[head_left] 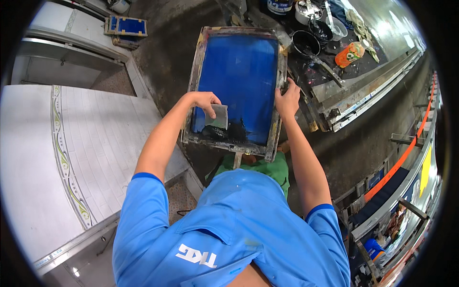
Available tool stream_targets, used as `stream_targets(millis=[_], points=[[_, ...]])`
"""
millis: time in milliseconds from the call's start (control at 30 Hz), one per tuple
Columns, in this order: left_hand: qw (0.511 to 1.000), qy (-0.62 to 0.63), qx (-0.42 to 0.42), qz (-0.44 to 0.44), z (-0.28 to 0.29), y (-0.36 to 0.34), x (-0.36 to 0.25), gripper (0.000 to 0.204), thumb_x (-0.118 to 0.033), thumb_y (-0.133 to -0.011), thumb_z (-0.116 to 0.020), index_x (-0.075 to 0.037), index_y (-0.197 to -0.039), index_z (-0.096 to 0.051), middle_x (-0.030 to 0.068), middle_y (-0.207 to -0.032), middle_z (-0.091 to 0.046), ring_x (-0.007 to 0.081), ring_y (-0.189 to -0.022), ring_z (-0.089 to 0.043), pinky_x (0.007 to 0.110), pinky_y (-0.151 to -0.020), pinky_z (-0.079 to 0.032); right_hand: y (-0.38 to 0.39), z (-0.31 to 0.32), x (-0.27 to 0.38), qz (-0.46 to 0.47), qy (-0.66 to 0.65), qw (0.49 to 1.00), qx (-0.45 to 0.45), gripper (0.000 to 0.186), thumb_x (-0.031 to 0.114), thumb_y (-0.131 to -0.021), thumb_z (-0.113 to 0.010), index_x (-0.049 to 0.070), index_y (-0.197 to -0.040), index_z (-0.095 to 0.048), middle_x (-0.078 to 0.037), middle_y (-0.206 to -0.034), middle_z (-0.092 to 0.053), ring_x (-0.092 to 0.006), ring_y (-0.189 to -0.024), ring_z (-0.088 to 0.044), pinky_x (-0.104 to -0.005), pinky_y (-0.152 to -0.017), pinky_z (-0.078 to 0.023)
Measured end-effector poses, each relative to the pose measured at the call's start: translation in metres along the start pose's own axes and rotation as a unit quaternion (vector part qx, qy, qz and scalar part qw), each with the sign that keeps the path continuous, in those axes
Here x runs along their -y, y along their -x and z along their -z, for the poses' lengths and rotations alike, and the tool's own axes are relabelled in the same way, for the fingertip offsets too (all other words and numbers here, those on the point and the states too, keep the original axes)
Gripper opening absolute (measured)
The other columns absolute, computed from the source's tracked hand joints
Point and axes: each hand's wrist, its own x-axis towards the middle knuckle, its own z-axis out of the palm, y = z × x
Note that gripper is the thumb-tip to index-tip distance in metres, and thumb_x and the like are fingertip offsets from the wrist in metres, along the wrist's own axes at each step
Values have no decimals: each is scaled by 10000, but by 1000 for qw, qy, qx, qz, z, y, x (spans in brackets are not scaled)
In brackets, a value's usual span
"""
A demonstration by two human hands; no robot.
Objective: The person aligns white t-shirts on a conveyor, then uses a squeegee to pull black ink across a blue screen to print a design. After printing, the person scrapes excess ink from the screen and returns to the conveyor to position more shirts.
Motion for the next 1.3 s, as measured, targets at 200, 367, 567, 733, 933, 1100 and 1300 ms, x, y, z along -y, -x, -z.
stream_targets(millis=[200, 367, 567, 733, 933, 1100, 1300], points=[[948, -87, -281, -123, -42, 31, -10, 355, -2, -764, -769, -6, -1112, -702, 112, -1030, -748, 208, -959, -698, 320, -860, -531, -8, -4, -2, 14, -12, 1000, -2, 586, 241, -855, -693, 120, -1397, -503, -176, -1302, -531, -381, -1214, -542, -491, -963, -494], [802, -214, -521, -199, -206, 58, 3, 497, 107, -751, -620, -51, -1219, -680, 148, -1272, -678, 353, -1247, -602, 450, -1094, -477, -9, -7, -2, -4, 0, 1000, -5, 578, 254, -858, -696, 140, -1392, -506, -168, -1315, -526, -378, -1218, -545, -494, -960, -497], [845, -199, -459, -190, -237, 95, 1, 563, 143, -725, -605, -63, -1245, -668, 132, -1326, -660, 339, -1299, -578, 447, -1136, -455, -9, -7, 2, -21, 16, 1000, 4, 568, 277, -855, -708, 164, -1382, -531, -150, -1310, -530, -364, -1209, -555, -487, -952, -504], [822, -155, -506, -210, -171, 99, -14, 437, 102, -730, -566, -59, -1105, -721, 136, -1137, -719, 330, -1121, -653, 429, -1004, -524, -9, -6, 1, -17, 2, 1000, 2, 572, 276, -851, -711, 159, -1382, -532, -148, -1292, -533, -355, -1203, -558, -487, -937, -506], [830, -47, -545, -108, -79, 57, -18, 290, -129, -722, -649, -45, -986, -736, 175, -884, -742, 347, -840, -724, 405, -768, -564, -9, -8, -2, -6, 2, 1000, -7, 562, 251, -846, -700, 149, -1372, -530, -166, -1296, -533, -371, -1197, -560, -487, -925, -519], [892, -95, -438, -67, -53, 5, -19, 348, -175, -697, -684, -74, -1024, -750, 156, -905, -748, 311, -857, -727, 395, -778, -558, -8, -11, -1, -2, 11, 1000, -22, 577, 260, -841, -715, 155, -1374, -523, -162, -1302, -531, -373, -1194, -560, -483, -934, -521], [969, -144, -197, -44, -58, -33, -34, 390, -159, -657, -691, -64, -1029, -758, 120, -857, -746, 214, -792, -712, 356, -717, -550, -7, -8, 3, -1, 18, 999, -26, 596, 269, -839, -722, 154, -1387, -514, -162, -1304, -528, -376, -1204, -553, -481, -937, -519]])
